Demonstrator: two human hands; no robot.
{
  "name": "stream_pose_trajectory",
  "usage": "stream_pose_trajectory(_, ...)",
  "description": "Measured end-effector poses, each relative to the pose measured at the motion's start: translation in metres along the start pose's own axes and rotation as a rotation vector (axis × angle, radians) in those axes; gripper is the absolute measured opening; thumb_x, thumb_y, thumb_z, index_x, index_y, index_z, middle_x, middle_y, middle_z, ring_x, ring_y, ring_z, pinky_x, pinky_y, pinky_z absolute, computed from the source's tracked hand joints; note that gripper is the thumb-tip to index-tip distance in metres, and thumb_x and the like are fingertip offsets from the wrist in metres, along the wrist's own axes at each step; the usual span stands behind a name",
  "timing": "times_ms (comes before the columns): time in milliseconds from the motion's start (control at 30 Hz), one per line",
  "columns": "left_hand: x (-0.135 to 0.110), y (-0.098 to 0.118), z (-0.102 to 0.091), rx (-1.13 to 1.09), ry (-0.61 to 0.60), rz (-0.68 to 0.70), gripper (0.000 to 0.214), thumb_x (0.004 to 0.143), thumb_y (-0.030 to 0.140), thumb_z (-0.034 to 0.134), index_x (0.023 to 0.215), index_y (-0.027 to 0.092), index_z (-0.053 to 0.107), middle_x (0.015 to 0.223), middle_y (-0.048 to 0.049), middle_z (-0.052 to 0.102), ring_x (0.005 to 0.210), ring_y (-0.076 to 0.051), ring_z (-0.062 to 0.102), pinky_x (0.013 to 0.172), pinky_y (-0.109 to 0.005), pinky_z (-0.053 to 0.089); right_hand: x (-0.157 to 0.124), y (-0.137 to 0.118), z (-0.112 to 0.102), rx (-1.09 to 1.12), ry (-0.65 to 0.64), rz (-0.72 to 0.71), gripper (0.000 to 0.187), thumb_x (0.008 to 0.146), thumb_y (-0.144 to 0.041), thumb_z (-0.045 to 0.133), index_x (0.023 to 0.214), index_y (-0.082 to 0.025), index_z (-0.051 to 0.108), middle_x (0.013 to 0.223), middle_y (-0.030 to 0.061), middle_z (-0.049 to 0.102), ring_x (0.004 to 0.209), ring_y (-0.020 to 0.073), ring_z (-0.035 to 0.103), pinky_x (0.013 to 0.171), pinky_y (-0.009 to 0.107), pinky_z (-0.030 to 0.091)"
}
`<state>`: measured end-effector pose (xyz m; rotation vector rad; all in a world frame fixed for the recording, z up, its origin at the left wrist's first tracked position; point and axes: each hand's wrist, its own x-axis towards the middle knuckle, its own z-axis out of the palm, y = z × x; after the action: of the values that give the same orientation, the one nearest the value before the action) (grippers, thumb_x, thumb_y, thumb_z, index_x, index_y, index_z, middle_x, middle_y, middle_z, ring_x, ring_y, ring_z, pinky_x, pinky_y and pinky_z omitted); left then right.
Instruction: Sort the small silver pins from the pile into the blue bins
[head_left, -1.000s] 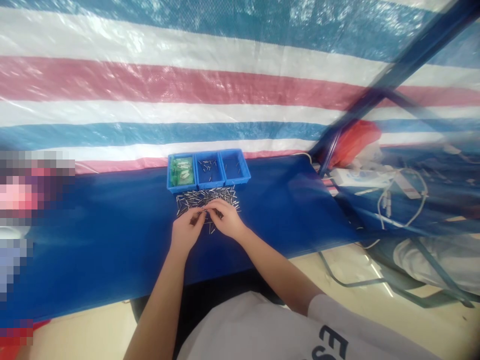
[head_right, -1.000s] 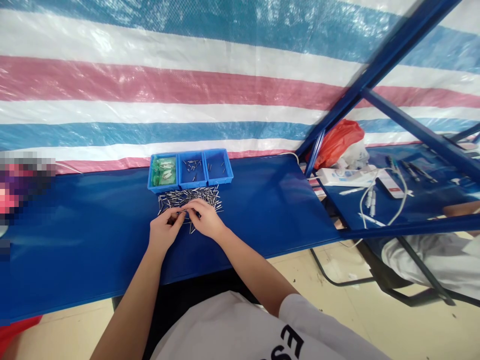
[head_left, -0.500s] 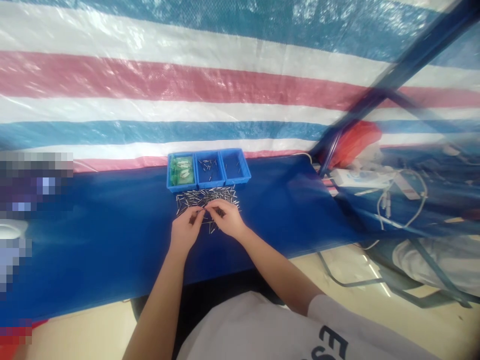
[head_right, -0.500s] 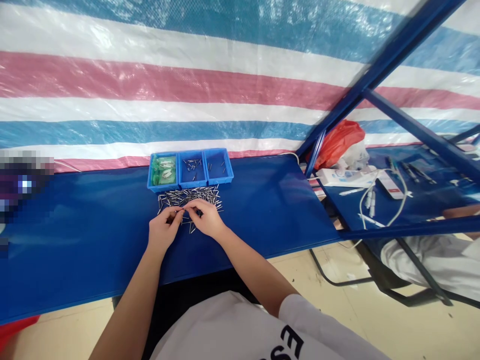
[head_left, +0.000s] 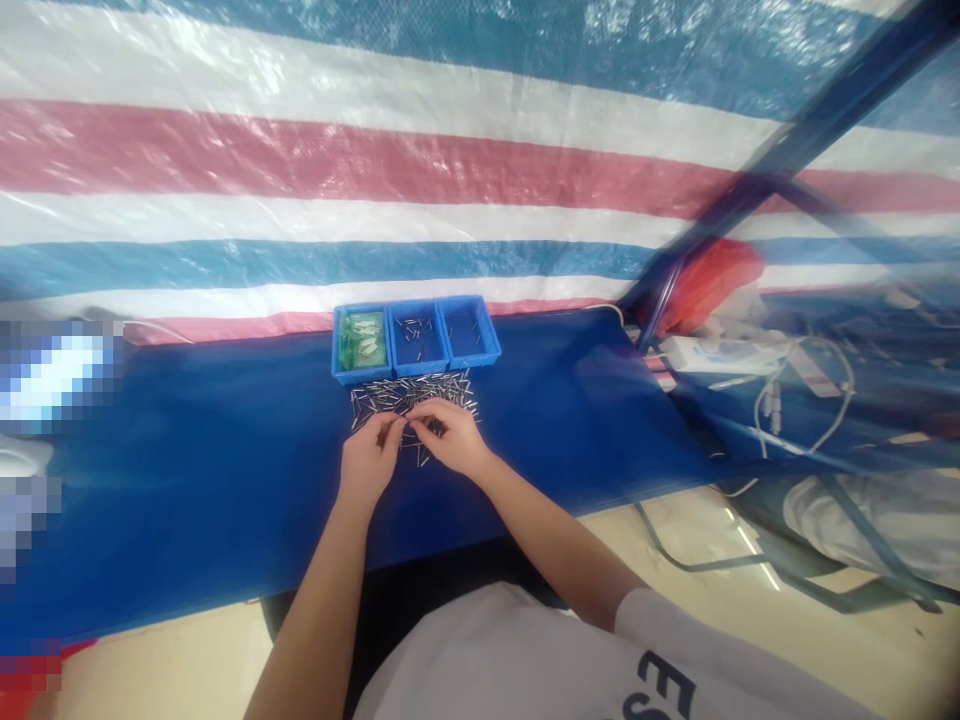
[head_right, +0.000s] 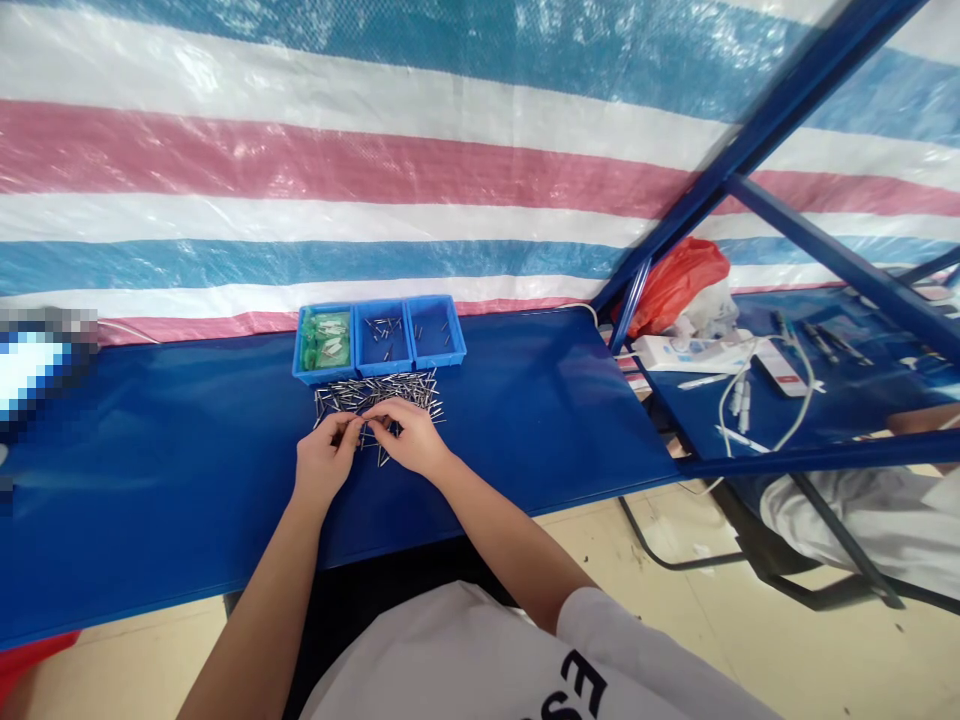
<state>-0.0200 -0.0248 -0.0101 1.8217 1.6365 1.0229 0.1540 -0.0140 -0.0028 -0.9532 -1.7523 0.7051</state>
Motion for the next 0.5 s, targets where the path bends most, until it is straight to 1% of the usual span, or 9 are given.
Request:
stream_pose_trajectory(267,-0.0009,0.0012,0.0007,-0.026,0.029,0.037,0.028,0.087,0.045,0.061,0.103,0.022,0.07,0.072,0.0018,0.067,0.062,-0.011,0.061,0.063,-0.022,0.049,-0.0005,0.0016,0.0002,-0.021,0.023,0.036,0.013,0.093,-0.023,0.057,0.1,-0.021,0.068,0.098,0.006,0.07,0.08,0.0142,0.066,0.072,0.029,0.057)
stream_pose_trajectory(500,-0.0015,0.0019,0.0014,-0.027,0.016,0.038,0.024,0.086,0.042,0.063,0.1,0.023,0.07,0.068,0.0034,0.065,0.06,-0.009,0.059,0.064,-0.022,0.048,-0.0002,0.001,0.0001,-0.017,0.031,0.018,0.012,0.093,-0.021,0.058,0.098,-0.021,0.068,0.096,0.0052,0.071,0.078,0.0132,0.065,0.071,0.027,0.056)
